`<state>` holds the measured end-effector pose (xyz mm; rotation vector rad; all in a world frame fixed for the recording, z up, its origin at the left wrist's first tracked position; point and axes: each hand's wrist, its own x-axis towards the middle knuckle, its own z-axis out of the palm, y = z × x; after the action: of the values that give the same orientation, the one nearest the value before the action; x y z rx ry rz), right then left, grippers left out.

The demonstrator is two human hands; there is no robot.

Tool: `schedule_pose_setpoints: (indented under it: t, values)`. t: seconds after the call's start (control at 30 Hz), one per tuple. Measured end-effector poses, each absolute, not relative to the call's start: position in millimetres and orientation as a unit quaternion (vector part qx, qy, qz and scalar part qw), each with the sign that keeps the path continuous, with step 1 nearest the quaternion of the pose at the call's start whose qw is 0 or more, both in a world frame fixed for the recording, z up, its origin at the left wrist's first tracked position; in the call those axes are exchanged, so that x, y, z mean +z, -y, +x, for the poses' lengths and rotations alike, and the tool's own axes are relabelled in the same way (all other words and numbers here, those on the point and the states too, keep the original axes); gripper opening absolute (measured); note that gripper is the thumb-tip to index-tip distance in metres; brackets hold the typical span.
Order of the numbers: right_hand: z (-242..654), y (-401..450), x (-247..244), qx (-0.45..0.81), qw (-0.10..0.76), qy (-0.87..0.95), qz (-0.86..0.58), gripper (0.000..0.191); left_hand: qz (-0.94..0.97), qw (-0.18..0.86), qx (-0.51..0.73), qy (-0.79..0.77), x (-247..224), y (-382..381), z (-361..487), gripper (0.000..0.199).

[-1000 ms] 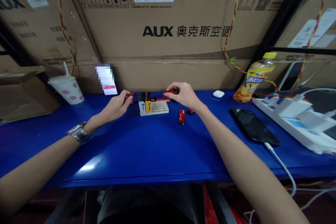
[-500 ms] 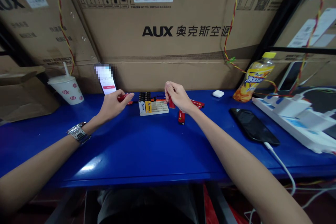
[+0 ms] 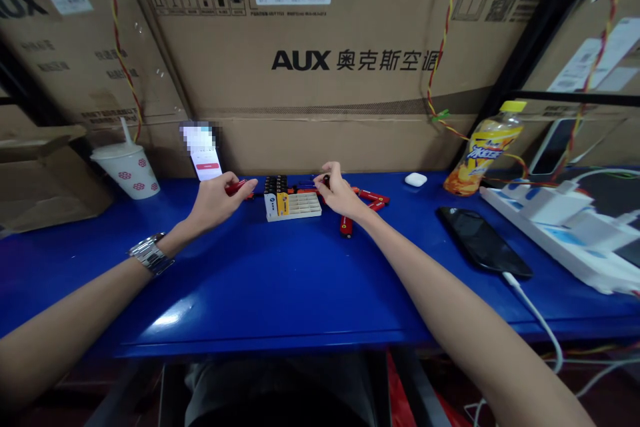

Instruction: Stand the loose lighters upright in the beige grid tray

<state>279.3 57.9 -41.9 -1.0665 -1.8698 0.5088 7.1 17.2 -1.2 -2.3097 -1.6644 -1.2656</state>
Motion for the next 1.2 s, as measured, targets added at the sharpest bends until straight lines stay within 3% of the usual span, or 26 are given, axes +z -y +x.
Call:
schedule_pose_setpoints:
  t: [0.23, 0.4, 0.57, 0.7, 1.2]
  values:
    - [281.8, -47.8, -30.8, 0.178, 0.380, 0.775, -0.473, 0.019, -0.746, 0.014, -0.396, 0.535, -2.0, -17.9, 6.7, 0.043]
    - [278.2, -45.5, -26.3, 0.260, 0.433, 0.750, -0.427, 0.041, -0.742, 0.028, -0.401, 0.536, -2.9, -17.8, 6.4, 0.042]
    - [276.6, -49.0, -25.0, 0.168, 0.489, 0.700, -0.492, 0.043, -0.736, 0.030, -0.417, 0.532, -1.9, -16.8, 6.8, 0.040]
    - [275.3, -43.8, -17.3, 0.170, 0.509, 0.654, -0.534, 0.053, -0.730, 0.014, -0.426, 0.535, 0.4, -13.8, 8.1, 0.039]
    - [265.9, -29.5, -7.3, 0.146, 0.484, 0.667, -0.547, 0.027, -0.693, 0.001, -0.464, 0.552, 4.7, -12.1, 10.0, 0.029]
